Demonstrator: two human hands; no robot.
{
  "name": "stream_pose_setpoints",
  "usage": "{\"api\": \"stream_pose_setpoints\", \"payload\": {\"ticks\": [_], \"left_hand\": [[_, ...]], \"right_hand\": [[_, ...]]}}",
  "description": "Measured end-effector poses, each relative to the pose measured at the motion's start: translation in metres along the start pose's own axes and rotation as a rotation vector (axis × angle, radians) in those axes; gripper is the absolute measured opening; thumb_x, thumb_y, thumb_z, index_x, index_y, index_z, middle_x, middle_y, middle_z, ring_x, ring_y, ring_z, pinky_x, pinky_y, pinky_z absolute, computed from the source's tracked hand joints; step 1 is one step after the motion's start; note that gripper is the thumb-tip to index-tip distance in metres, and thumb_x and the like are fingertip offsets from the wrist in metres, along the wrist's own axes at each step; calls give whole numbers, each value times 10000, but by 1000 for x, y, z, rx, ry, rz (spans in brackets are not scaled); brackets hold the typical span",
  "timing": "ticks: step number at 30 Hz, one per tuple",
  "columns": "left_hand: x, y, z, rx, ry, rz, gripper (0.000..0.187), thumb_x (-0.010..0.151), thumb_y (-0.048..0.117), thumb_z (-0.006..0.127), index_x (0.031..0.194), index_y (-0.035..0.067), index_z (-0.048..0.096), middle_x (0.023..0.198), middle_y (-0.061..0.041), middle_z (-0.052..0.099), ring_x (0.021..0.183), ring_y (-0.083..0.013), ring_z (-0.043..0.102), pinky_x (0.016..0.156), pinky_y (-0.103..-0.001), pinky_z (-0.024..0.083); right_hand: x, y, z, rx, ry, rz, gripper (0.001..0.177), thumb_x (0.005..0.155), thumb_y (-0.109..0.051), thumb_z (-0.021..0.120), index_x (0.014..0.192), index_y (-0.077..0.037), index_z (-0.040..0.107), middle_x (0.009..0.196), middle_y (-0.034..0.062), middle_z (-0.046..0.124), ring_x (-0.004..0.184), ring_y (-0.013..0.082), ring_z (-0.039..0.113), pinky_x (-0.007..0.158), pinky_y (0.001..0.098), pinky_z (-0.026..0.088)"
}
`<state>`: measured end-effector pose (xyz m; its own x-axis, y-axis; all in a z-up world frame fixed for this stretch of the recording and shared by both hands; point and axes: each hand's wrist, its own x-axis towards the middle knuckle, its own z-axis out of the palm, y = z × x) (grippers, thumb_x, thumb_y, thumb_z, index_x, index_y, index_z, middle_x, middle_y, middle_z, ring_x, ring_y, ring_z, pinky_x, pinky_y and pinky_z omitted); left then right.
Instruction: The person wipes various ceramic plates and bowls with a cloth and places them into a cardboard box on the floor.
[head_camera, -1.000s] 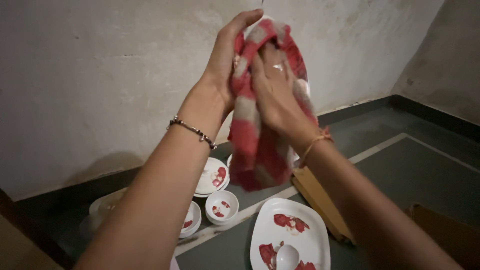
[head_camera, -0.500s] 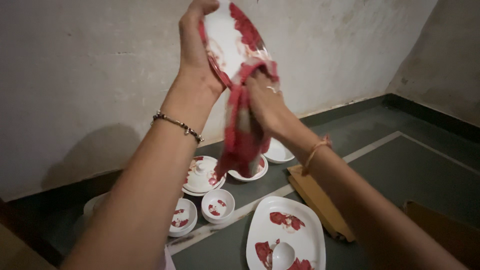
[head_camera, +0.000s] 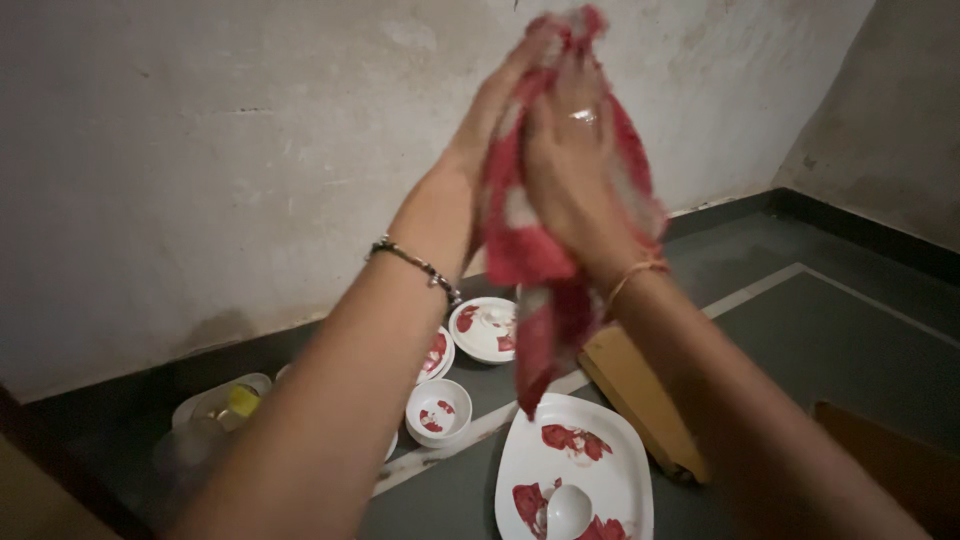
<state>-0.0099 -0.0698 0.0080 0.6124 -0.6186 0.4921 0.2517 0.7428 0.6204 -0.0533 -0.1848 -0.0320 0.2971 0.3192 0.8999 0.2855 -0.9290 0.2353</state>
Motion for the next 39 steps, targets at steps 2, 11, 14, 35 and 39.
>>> {"api": "stream_pose_setpoints", "payload": {"ticks": [2,11,14,35,39], "left_hand": [[-18,-6,15,367,61,-12,546,844,506,661,1298,206,623,1251,-7,697,1142,-194,681,965,-401,558],[-34,5,37,51,-246,-207,404,928,325,652,1171,3,685,1120,-150,727,1018,-281,719,961,-464,606],[-31,6,31,43,-214,-182,383,927,312,653,1122,-15,691,1068,-159,740,955,-290,727,925,-445,613],[-19,28,12,-53,156,381,330,818,324,583,979,38,615,923,-110,685,857,-287,697,788,-446,605],[-15,22,3,-49,226,525,318,896,344,618,988,40,613,927,-109,649,836,-294,653,759,-436,575]], "right_hand": [[3,25,1,-42,-11,49,453,1030,-88,446,1452,74,432,1586,351,314,1483,490,285,1160,645,200],[4,20,-57,172,-67,597,424,1099,-313,357,1417,-48,448,1371,214,534,1268,439,496,1027,624,342],[4,18,-60,130,-83,641,415,1091,-346,355,1349,-45,475,1307,237,567,1199,482,525,968,597,399],[-9,41,-9,448,-136,971,433,971,-365,512,1065,22,682,1005,249,731,980,376,713,828,440,529],[5,17,-37,767,-439,1232,376,969,-275,513,1020,74,645,884,198,683,758,329,650,627,530,495]]}}
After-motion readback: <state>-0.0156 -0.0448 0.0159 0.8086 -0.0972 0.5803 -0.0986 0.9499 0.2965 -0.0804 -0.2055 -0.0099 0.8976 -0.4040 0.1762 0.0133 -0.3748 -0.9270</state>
